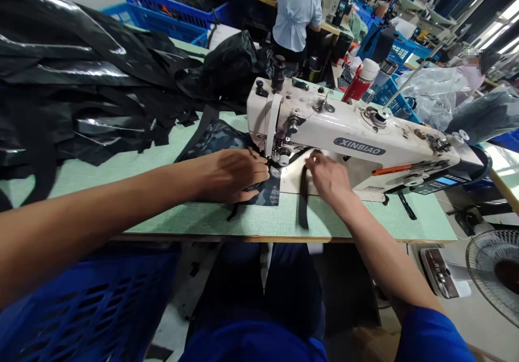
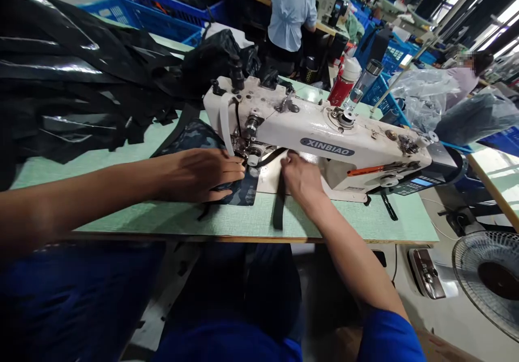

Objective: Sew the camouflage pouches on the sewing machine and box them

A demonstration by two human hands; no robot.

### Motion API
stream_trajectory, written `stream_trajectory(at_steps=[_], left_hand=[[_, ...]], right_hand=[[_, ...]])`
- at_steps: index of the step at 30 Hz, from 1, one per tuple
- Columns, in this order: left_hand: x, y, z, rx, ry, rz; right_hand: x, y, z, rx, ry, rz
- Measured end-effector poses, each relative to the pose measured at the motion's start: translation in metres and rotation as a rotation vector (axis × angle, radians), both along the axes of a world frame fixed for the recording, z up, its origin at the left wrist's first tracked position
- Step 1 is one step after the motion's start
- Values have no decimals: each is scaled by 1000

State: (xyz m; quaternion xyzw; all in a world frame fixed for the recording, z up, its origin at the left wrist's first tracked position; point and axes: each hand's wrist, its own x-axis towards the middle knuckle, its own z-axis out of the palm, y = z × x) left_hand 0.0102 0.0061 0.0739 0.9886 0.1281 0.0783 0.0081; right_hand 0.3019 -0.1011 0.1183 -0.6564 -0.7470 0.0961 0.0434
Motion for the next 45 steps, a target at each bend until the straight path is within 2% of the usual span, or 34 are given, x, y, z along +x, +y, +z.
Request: stream_trajectory(at_steps=[2, 3, 5, 7, 9, 11, 12, 15, 19, 22, 27, 29, 31, 33, 35, 37, 38, 41, 45], left_hand=[[1, 5, 4, -56, 50, -38], [2, 6, 7, -87, 59, -33], [2, 9, 12, -136, 56, 12], [4, 10, 18, -163, 74, 49], [6, 12, 24, -171, 101, 72], [9, 14, 28, -163, 116, 79], [9, 15, 29, -153, 107, 86], [-1, 21, 23, -142, 68, 67], [-36, 30, 7, -207, -5, -101], [-50, 33, 4, -267, -37, -135], [-30, 38, 7, -311, 35, -58], [-28, 40, -3, -347, -2, -43], [-32, 39, -18, -384, -104, 0], [-39, 37, -32, -404, -183, 28], [-44, 36, -42, -408, -212, 30], [-46, 36, -47, -404, -219, 19], [-46, 37, -48, -398, -219, 17], [-45, 39, -50, -376, -182, 31], [-45, 36, -50, -314, -144, 54]], right_hand=[[5, 15, -11, 112, 34, -186], [3, 16, -20, 144, 149, -215], [-11, 6, -41, 124, 544, -235], [-35, -9, -62, -45, 1056, -319], [-64, -19, -77, -306, 1547, -431], [-92, -19, -84, -509, 1888, -541], [-104, -16, -85, -548, 2013, -593], [-127, -5, -82, -521, 2250, -674], [-134, -6, -74, -483, 2363, -724], [-136, -10, -72, -468, 2347, -772], [-136, -13, -75, -450, 2300, -749], [-131, -20, -76, -457, 2268, -703], [-121, -33, -79, -479, 2146, -624], [-105, -48, -81, -411, 1867, -535], [-87, -61, -84, -180, 1446, -453], [-72, -67, -85, 74, 1014, -361], [-67, -66, -86, 151, 841, -309], [-69, -54, -86, 195, 512, -155], [-86, -35, -85, 144, 250, -20]])
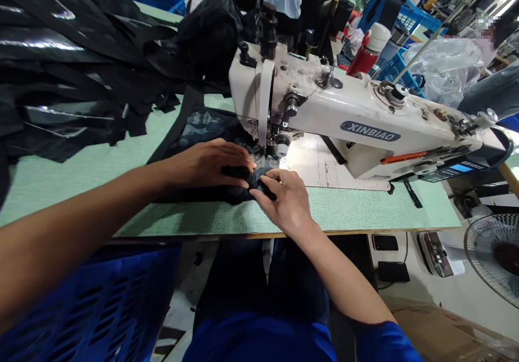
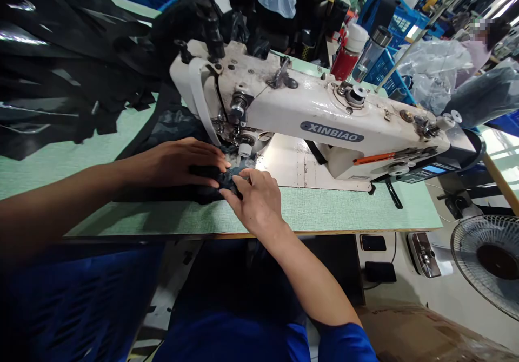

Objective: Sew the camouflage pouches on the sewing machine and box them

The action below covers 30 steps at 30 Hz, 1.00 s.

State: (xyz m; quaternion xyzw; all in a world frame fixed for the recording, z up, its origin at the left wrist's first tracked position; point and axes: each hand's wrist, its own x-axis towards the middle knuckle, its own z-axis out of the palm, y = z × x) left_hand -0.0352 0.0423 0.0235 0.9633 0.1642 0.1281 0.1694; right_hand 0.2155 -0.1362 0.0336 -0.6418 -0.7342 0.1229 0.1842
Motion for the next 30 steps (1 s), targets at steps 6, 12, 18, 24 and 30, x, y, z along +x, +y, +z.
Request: stream_trajectory(at_steps=[6, 12, 18, 24, 30], left_hand=[[6, -10, -2, 43, -36, 7], [7, -5, -7, 27, -78, -23], [6, -6, -4, 37, -45, -26], [8, -1, -3, 15, -30, 2], [13, 13, -2, -4, 7, 9]], right_hand=[[7, -13, -10, 92, 6, 48], [16, -27, -22, 273, 17, 203], [17, -34, -26, 341, -12, 270], [16, -34, -27, 267, -41, 240], [16, -23, -28, 250, -57, 223]])
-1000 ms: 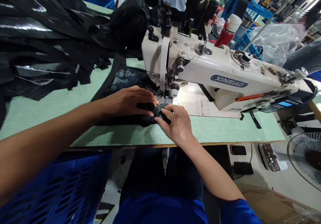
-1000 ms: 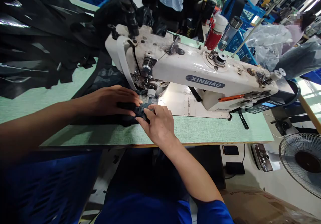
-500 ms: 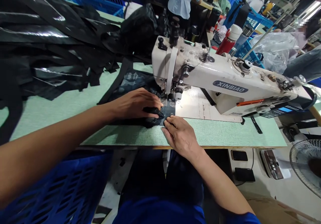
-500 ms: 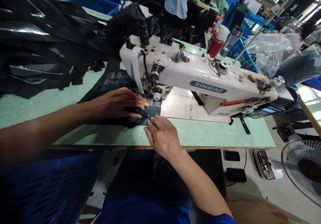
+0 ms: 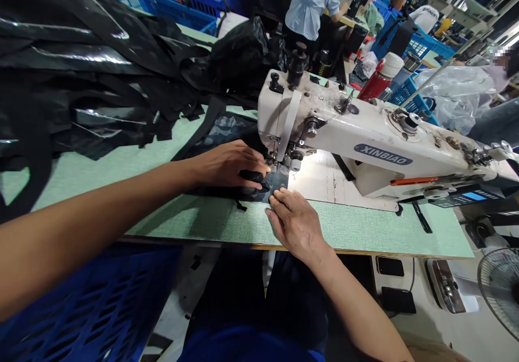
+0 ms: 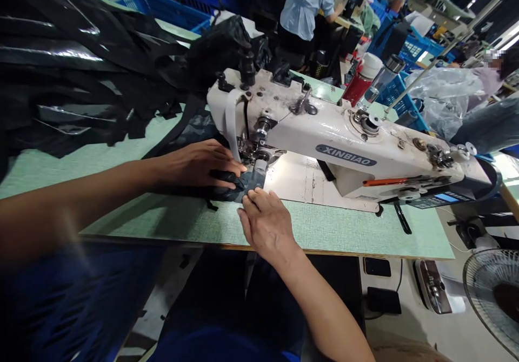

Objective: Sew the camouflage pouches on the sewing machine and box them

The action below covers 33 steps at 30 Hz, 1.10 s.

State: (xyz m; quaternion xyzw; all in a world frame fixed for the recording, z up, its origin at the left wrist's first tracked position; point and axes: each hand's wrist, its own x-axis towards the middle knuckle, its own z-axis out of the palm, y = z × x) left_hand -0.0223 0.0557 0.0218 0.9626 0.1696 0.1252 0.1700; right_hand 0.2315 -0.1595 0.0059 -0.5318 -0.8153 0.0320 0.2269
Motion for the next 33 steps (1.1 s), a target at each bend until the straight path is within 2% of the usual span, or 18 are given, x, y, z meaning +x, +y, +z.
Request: stream_trajectory(at_steps=[5, 10, 16, 21, 33], left_hand=[[6, 7, 6, 7, 10, 10], [10, 19, 9, 4, -14, -24], [15, 39, 7, 3, -9, 39], [19, 48, 11, 24, 8, 69], [22, 30, 6, 30, -27, 232]], right_hand=[[0, 7, 4, -39, -28, -19], [0, 21, 17, -125, -72, -29], [1, 40, 32, -200, -110, -24], [5, 52, 33, -196, -118, -37], [13, 64, 21, -138, -44, -66]])
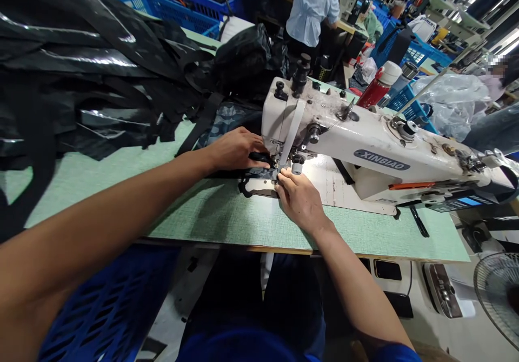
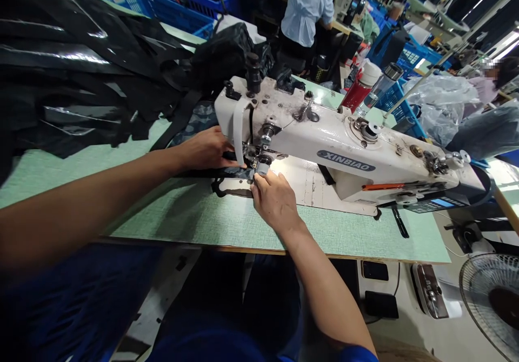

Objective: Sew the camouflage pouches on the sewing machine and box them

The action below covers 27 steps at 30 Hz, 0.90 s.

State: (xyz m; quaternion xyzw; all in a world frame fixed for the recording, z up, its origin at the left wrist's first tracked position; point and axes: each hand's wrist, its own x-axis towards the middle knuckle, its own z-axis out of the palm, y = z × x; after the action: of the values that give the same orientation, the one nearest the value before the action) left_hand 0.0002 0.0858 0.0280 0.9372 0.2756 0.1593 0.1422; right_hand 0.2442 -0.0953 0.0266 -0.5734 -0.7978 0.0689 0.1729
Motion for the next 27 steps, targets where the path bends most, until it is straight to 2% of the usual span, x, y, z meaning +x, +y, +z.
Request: stream_trajectory(at_steps=[8, 17, 23, 27], left_hand=[[0, -7, 0, 78, 36, 64], [3, -23, -7, 65, -70, 91], [5, -36, -2, 51, 24, 208], [6, -49, 4, 69, 95, 288]], right_hand=[[1, 2, 0, -1, 12, -26], [2, 5, -6, 29, 47, -46], [2, 7, -1, 37, 41, -64], [-16, -2, 4, 34, 10, -80]])
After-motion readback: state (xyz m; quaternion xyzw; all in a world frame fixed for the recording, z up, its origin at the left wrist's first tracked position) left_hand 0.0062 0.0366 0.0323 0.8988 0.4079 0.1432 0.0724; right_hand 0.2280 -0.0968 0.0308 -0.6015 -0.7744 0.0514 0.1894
